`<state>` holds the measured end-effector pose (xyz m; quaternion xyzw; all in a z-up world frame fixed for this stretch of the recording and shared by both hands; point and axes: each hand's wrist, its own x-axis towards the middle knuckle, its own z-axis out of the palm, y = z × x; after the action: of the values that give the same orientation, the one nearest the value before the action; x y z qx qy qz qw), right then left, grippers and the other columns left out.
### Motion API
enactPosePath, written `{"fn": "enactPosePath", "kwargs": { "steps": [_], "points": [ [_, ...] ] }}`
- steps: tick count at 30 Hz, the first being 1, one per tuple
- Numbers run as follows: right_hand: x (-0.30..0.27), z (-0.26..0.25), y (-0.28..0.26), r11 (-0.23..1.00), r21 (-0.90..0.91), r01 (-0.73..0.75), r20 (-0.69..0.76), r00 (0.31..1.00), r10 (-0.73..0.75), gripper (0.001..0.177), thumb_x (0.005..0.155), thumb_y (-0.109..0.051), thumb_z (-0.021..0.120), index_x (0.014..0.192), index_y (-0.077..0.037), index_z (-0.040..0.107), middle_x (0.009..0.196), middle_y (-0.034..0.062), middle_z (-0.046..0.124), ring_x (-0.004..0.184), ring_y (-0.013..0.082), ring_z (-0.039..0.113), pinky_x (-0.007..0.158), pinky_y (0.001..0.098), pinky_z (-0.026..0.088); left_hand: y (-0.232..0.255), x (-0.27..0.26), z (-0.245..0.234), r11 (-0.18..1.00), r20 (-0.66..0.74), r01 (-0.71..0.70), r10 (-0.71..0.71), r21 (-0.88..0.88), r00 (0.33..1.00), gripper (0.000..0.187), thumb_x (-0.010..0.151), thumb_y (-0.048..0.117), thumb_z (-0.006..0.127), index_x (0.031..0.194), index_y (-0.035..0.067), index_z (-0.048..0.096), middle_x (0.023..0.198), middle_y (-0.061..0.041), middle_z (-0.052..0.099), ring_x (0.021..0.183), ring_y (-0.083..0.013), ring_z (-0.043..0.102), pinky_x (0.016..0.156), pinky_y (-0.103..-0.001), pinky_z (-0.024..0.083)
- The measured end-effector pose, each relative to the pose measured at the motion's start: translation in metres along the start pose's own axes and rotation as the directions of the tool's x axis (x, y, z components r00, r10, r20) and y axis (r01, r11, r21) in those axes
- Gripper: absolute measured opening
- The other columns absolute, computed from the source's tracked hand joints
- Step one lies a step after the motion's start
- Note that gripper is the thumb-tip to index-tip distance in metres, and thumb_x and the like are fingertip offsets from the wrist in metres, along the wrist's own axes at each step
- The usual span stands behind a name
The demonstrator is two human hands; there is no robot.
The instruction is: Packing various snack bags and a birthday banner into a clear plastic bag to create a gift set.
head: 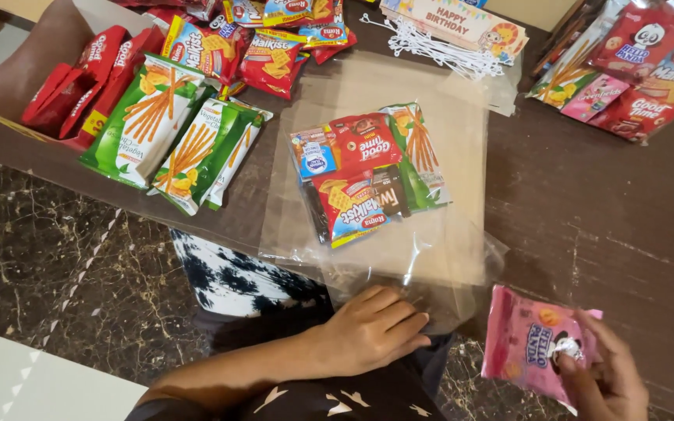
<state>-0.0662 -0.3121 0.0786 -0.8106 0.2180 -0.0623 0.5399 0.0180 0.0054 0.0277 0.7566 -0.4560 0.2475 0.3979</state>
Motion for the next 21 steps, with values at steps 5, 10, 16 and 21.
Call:
{"fn": "enactPosePath", "kwargs": {
  "steps": [5, 10, 16, 21],
  "points": [
    [-0.015, 0.002, -0.008, 0.936, -0.307, 0.170, -0.024, 0.982, -0.187, 0.064, 0.103, -0.012, 0.066, 0.166, -0.006, 0.059, 0.060, 0.0099, 0.057, 0.041, 0.0141, 0.036, 0.033, 0.0290, 0.033, -0.001, -0.001, 0.001, 0.999, 0.009, 0.011, -0.012, 0.041, 1.000, 0.022, 0.116, 0.019, 0.067, 0.109, -0.002, 0.071, 0.094, -0.011, 0.062, 0.080, -0.0274, 0.053, 0.074, -0.039, 0.047],
    [-0.032, 0.012, -0.036, 0.975, -0.220, 0.032, -0.024, 0.999, -0.038, 0.069, 0.092, -0.006, 0.064, 0.158, 0.007, 0.054, 0.127, 0.0380, 0.073, 0.102, 0.0466, 0.079, 0.086, 0.0550, 0.068, -0.001, -0.001, 0.003, 0.999, 0.014, -0.010, 0.009, 0.038, 1.000, 0.044, 0.114, 0.038, 0.066, 0.118, -0.006, 0.072, 0.095, -0.013, 0.061, 0.080, -0.0293, 0.054, 0.075, -0.041, 0.048],
    [-0.010, 0.017, -0.022, 0.879, -0.468, 0.093, 0.021, 0.995, -0.094, 0.063, 0.087, -0.018, 0.078, 0.150, -0.015, 0.074, 0.111, 0.0170, 0.087, 0.084, 0.0232, 0.081, 0.068, 0.0353, 0.064, -0.001, -0.002, 0.008, 0.999, 0.028, 0.018, -0.016, -0.044, 0.999, 0.020, 0.113, 0.014, 0.066, 0.113, -0.005, 0.070, 0.089, -0.013, 0.055, 0.079, -0.0311, 0.051, 0.071, -0.043, 0.045],
    [0.004, 0.040, -0.047, 0.871, -0.488, -0.060, 0.096, 0.988, 0.122, 0.061, 0.094, -0.035, 0.073, 0.154, -0.032, 0.074, 0.058, 0.0120, 0.060, 0.051, 0.0207, 0.040, 0.052, 0.0357, 0.033, 0.001, 0.007, 0.000, 0.986, 0.012, 0.084, -0.083, -0.145, 0.996, 0.018, 0.114, 0.007, 0.061, 0.100, -0.002, 0.067, 0.085, -0.013, 0.053, 0.078, -0.0324, 0.050, 0.074, -0.044, 0.046]
  ]
}}
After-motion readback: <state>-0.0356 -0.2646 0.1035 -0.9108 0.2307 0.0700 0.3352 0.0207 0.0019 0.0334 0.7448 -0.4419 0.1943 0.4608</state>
